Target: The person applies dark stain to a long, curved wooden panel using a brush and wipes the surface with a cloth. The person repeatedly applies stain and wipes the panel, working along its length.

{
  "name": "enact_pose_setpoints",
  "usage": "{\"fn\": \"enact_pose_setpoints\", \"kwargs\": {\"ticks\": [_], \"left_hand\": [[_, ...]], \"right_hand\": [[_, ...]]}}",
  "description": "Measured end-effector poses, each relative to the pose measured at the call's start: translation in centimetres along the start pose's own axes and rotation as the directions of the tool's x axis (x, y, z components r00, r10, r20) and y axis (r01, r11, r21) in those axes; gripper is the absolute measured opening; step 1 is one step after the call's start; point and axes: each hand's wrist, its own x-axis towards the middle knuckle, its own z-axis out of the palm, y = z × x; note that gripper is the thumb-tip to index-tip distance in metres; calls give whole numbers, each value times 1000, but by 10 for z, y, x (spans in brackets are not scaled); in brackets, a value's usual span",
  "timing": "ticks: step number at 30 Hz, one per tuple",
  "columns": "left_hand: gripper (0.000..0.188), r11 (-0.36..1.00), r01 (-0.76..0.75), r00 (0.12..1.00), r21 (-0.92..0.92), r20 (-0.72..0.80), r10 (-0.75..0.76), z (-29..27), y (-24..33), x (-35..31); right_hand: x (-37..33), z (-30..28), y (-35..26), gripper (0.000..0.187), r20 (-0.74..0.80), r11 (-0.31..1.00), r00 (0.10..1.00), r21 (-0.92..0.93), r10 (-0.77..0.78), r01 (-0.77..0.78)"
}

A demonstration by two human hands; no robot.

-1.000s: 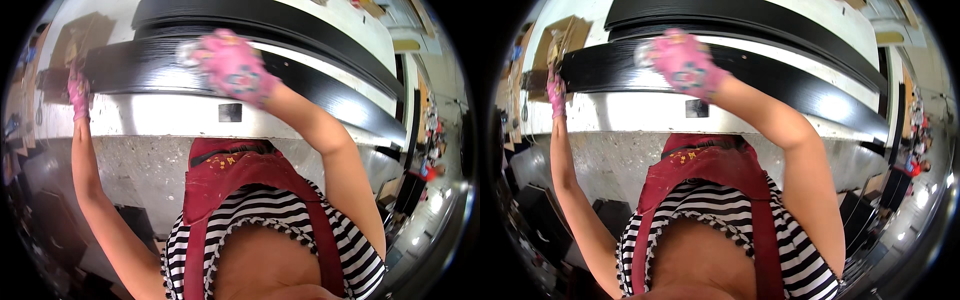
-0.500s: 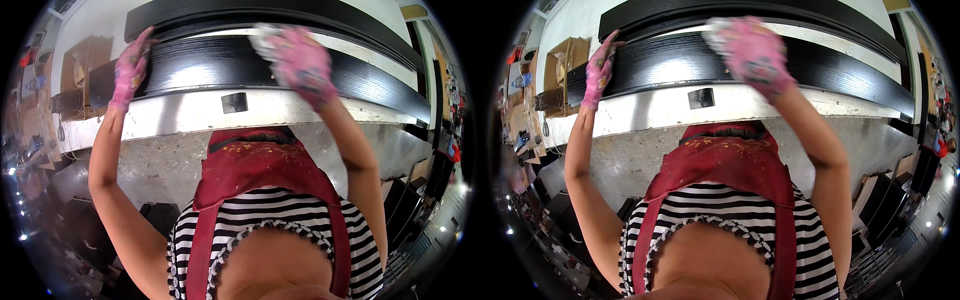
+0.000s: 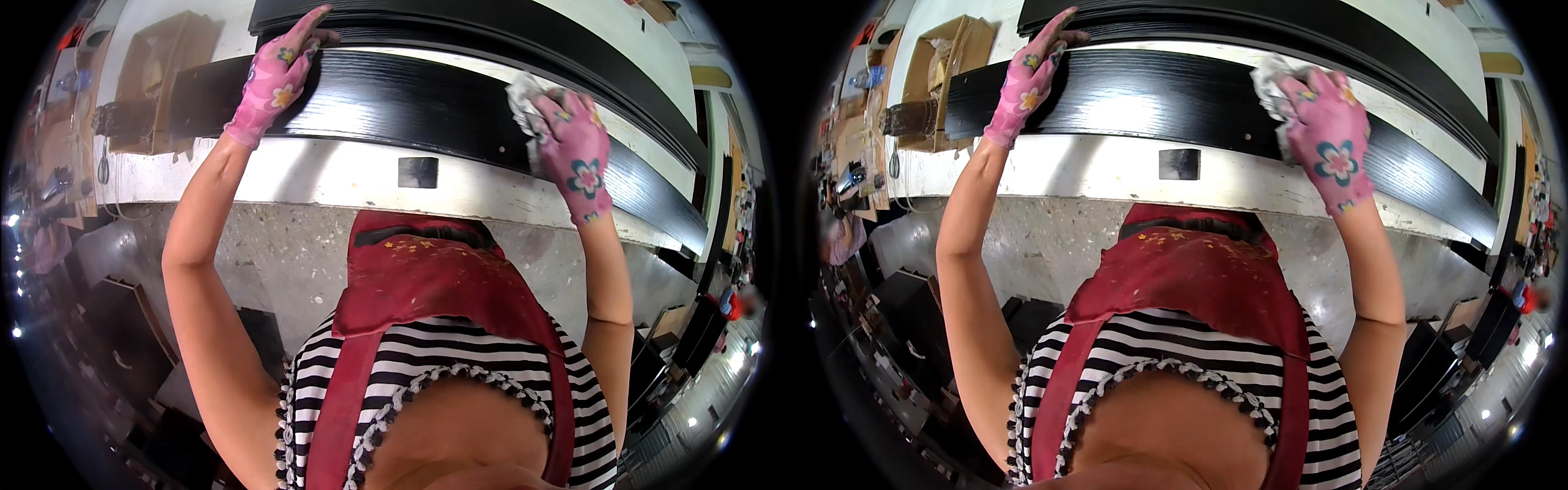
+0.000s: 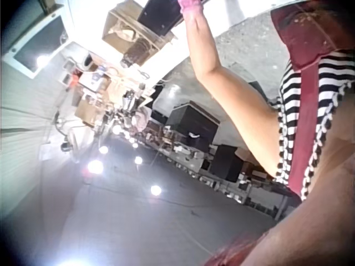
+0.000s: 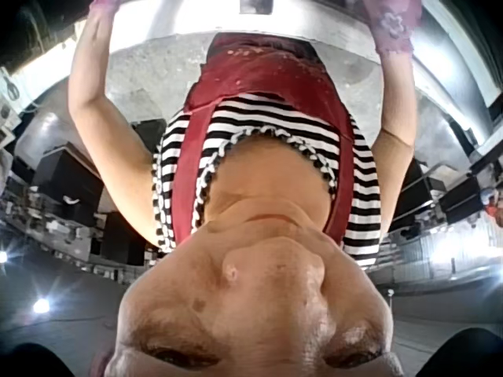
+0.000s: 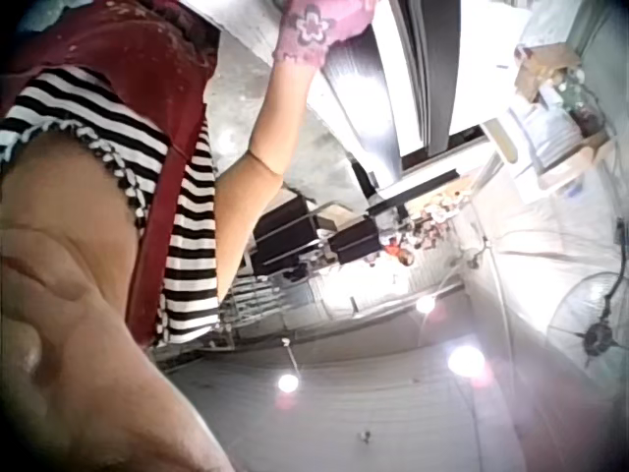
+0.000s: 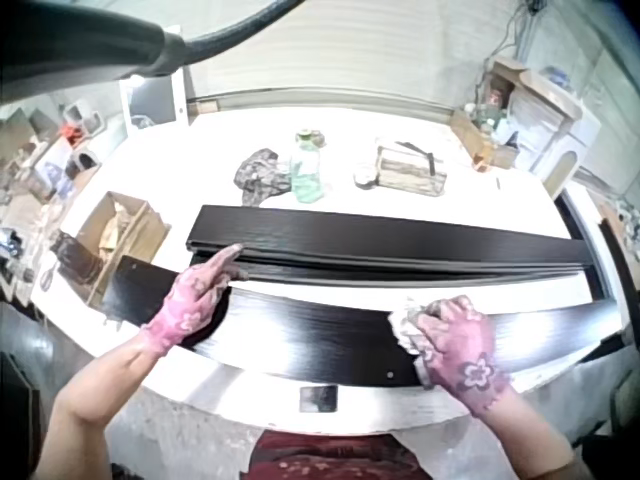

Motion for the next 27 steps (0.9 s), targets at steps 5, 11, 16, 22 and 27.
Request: {"fn": "enact_pose_setpoints", "kwargs": {"ticks": [5, 11, 16, 22, 27], "left_hand": [[71, 948, 36, 989, -315, -127, -79, 0, 1, -2], [64, 963, 18, 979, -270, -191, -72, -7, 15, -8], [52, 999, 27, 986, -33, -162, -32, -3, 20, -3], [50, 997, 52, 998, -57, -28, -54, 1, 10, 2], [46, 980, 5, 993, 197, 114, -28, 27, 28, 15]], "right_hand": [[77, 29, -94, 50, -160, 889, 884, 62, -440, 453], [122, 50, -183, 17, -447, 843, 757, 13, -476, 538], [45, 65, -73, 10, -446, 908, 872, 247, -202, 337], [-114, 14, 161, 31, -279, 790, 769, -52, 575, -610], [-138, 20, 195, 38, -316, 770, 768, -150, 557, -621]]}}
